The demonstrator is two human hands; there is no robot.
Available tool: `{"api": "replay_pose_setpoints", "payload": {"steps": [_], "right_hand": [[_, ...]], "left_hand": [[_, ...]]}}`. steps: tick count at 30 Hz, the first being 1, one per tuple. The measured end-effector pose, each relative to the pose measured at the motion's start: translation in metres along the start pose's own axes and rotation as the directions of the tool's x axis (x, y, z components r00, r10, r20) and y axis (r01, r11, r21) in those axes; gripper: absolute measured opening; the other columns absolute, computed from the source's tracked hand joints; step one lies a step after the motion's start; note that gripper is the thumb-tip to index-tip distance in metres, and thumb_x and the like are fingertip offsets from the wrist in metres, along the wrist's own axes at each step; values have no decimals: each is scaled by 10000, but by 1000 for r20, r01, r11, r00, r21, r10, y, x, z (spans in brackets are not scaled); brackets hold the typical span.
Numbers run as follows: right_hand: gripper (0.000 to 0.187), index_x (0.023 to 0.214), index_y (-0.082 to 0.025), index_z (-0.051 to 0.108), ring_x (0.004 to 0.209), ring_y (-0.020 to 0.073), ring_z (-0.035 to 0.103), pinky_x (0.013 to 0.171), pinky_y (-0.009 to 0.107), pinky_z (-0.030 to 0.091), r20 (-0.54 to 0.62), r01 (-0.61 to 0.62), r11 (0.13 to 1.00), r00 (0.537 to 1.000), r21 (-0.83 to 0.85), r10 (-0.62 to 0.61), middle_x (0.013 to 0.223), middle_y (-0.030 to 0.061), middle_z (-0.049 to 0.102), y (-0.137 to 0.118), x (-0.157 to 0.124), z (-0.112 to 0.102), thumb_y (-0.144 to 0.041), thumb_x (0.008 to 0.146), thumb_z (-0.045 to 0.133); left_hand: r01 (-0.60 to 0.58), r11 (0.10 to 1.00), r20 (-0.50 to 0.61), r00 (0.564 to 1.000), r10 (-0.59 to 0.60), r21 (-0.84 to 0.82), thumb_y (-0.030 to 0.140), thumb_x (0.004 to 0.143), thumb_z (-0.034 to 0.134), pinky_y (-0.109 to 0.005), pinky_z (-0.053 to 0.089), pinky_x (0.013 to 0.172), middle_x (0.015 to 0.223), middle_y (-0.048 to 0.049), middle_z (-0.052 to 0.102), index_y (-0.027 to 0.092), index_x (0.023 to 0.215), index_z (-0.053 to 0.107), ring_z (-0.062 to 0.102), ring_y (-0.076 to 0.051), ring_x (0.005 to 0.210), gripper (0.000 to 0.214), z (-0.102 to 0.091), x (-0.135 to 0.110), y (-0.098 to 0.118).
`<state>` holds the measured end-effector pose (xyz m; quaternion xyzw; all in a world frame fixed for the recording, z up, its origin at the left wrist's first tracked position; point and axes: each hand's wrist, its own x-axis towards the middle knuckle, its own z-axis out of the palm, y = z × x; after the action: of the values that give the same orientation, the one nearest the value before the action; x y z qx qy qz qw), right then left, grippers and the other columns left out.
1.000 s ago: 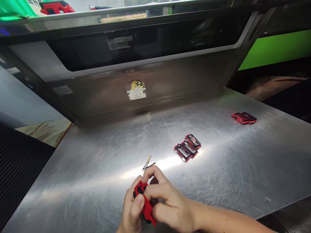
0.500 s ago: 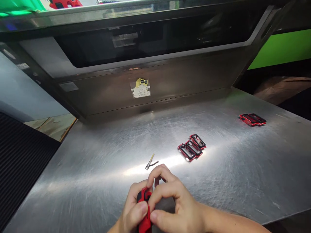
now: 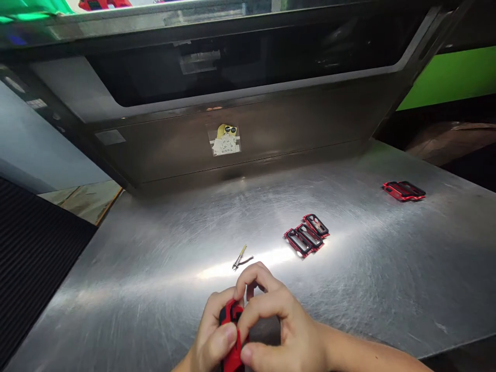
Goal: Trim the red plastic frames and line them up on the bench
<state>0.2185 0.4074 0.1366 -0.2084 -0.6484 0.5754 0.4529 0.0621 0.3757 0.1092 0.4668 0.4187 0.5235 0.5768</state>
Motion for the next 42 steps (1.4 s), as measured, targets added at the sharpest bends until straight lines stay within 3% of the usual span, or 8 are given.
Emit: {"api": "replay_pose_setpoints", "payload": {"steps": [2, 6, 10, 19, 25, 30, 35, 42], "right_hand": [[43, 629, -157, 611, 848, 174, 485, 771, 286, 390, -12, 6, 1000, 1000, 20, -6, 939, 51, 473, 1, -1, 0, -178, 665, 600], [67, 632, -143, 605, 758, 153, 514, 730, 296, 405, -21, 1, 997, 1000, 77, 1, 989, 69, 493, 2, -1, -2, -176, 675, 566], [93, 636, -140, 643, 831, 177, 532, 783, 300, 401, -14, 17, 996, 1000, 90, -16, 934, 72, 549, 0, 1, -4, -165, 695, 574], [115, 734, -173, 736, 729, 141, 553, 721, 261, 441, -60, 40, 999, 997, 22, -39, 814, 38, 573, -7, 1, -7, -157, 720, 623], [94, 587, -142, 693, 570, 121, 497, 564, 227, 380, -2, -159, 982, 987, 103, 160, 590, 7, 570, -4, 3, -9, -143, 645, 620], [145, 578, -108, 694, 514, 104, 443, 536, 220, 359, 80, -315, 934, 949, 171, 305, 536, 6, 559, 2, 3, -12, -113, 592, 551], [146, 593, -115, 699, 552, 125, 505, 588, 241, 409, 97, -297, 931, 954, 211, 282, 573, 22, 594, 2, 4, -13, -148, 620, 559], [97, 583, -117, 682, 556, 124, 495, 591, 241, 414, 95, -305, 930, 952, 204, 291, 582, 19, 588, -2, 4, -12, -191, 615, 628]], "left_hand": [[-142, 985, 33, 990, 139, 95, 521, 707, 614, -270, 446, 567, 697, -16, 608, 218, 953, 685, 534, -159, 585, 397, -1, 6, -4], [-425, 865, 159, 905, 395, 267, 589, 721, 556, -219, 310, 362, 500, 29, 468, 200, 741, 617, 393, -106, 410, 394, 1, 18, 3], [-483, 767, 216, 876, 432, 422, 613, 754, 515, -193, 252, 326, 456, 69, 375, 202, 614, 486, 319, -67, 362, 436, 4, 19, 20], [-662, 449, 380, 730, 568, 601, 570, 837, 425, -160, 316, 317, 465, 80, 435, 210, 741, 474, 376, -53, 323, 376, 1, 19, 26], [-711, 209, 484, 635, 602, 672, 466, 870, 433, -173, 344, 340, 454, 64, 464, 206, 713, 439, 424, -69, 332, 304, 5, 23, 33], [-756, 209, 545, 607, 578, 621, 398, 869, 456, -195, 335, 341, 448, 55, 428, 191, 734, 454, 418, -89, 353, 247, 1, 25, 27], [-753, 249, 521, 617, 591, 609, 393, 857, 477, -201, 345, 349, 481, 41, 447, 174, 787, 470, 428, -96, 372, 229, -2, 22, 25], [-773, 242, 523, 589, 616, 586, 359, 831, 524, -203, 335, 348, 470, 51, 450, 175, 821, 477, 414, -93, 365, 190, -3, 22, 24]]}}
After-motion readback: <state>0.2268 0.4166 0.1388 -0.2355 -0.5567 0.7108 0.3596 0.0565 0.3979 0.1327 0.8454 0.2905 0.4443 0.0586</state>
